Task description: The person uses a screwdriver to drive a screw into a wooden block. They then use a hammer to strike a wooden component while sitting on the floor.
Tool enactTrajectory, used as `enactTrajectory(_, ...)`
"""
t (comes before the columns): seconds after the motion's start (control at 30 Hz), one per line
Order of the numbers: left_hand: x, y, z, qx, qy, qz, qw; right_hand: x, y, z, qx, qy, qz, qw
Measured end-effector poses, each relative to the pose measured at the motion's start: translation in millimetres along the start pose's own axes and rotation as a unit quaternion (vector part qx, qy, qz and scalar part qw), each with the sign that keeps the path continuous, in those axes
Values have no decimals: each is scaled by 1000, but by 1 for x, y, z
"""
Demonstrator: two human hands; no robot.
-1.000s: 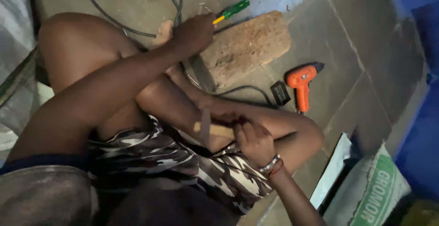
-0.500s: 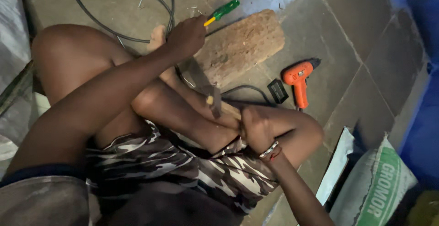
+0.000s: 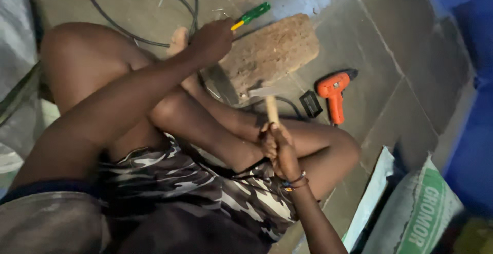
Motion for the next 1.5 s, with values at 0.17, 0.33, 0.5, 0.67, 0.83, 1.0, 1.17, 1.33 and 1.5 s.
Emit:
enactTrajectory(0.17, 1, -2, -14, -12, -1, -28, 1000, -6, -2, -13, 19, -45, -15, 999)
enactTrajectory(0.33, -2, -3, -3, 3, -1, -24, 1000, -3, -2, -15, -20, -59, -24, 998)
enactTrajectory(0.5, 2, 4, -2, -13, 13, -25, 1000, 39, 22, -47, -366, -71, -561, 739)
enactTrajectory(0.67, 11, 2, -16, 18, -10, -25, 999, 47, 21, -44, -374, -23, -729, 573)
enactTrajectory(0.83, -1, 3, -3, 1, 27, -6, 1000, 51, 26, -33, -370, -77, -702, 604)
enactTrajectory(1.0, 3, -1, -7, 10, 5, 1, 1000, 42, 18, -32, -339, -85, -716, 604)
enactTrajectory(1.17, 5, -1, -2, 11, 10, 5, 1000, 40, 39, -29, -363, -161, -644, 654)
enactTrajectory(1.33, 5, 4, -7, 11, 4, -17, 1000, 63, 82, 15, -404, -213, -653, 604)
enactTrajectory(1.5, 2, 1, 1, 44, -7, 5, 999, 100, 88, 18, -441, -186, -659, 580)
Point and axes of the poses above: each hand's wrist, its own z-axis towards the middle knuckle, its own x-axis out of the palm, y = z × x, the point moved 5 cm from there along z, towards the middle knuckle, and after that the axes turned 1 degree about x, right-handed, at the moved point
